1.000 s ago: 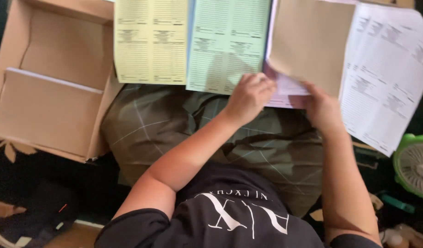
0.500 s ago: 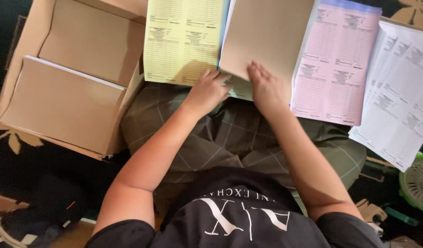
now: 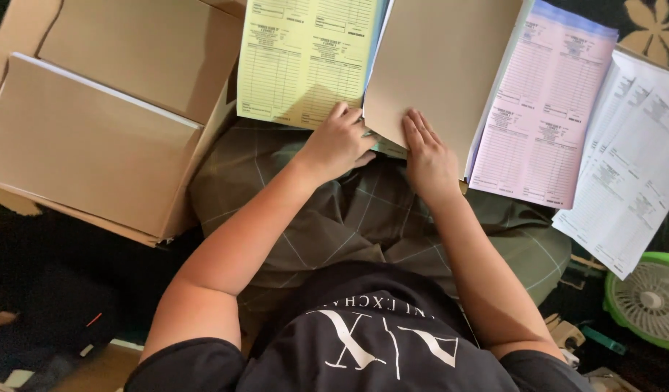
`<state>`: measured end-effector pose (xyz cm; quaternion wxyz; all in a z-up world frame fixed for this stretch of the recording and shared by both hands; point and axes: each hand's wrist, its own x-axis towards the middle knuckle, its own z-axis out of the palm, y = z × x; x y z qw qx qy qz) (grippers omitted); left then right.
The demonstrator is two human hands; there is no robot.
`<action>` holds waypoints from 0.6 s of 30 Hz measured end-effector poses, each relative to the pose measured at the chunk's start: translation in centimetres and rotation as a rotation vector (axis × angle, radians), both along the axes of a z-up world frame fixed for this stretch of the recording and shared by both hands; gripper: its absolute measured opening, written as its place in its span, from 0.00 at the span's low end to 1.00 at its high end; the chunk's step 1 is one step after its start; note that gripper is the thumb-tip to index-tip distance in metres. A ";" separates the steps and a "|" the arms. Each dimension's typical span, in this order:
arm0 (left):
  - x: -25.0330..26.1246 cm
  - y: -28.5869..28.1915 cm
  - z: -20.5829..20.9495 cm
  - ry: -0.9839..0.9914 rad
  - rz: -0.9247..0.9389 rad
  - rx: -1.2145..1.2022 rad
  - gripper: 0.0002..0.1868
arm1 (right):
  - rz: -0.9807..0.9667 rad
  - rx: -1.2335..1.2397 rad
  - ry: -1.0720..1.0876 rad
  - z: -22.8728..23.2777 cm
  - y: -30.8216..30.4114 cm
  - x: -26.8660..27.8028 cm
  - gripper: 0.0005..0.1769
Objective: The person sorts and packs stacks of colored documents into a cardboard box while sitting on the floor.
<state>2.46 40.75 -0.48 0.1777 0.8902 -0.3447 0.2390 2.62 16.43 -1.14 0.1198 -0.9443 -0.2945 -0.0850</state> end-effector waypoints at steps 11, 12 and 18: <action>-0.6 -0.5 -1.8 -0.094 -0.028 -0.133 0.05 | 0.062 -0.017 0.023 0.8 -0.5 0.2 0.37; -0.6 -0.2 -2.0 -0.096 -0.028 -0.144 0.06 | 0.081 -0.019 0.080 0.9 -0.6 0.3 0.42; -0.5 -0.6 -2.6 -0.114 -0.008 -0.184 0.06 | 0.098 0.012 0.186 2.8 -0.6 0.5 0.40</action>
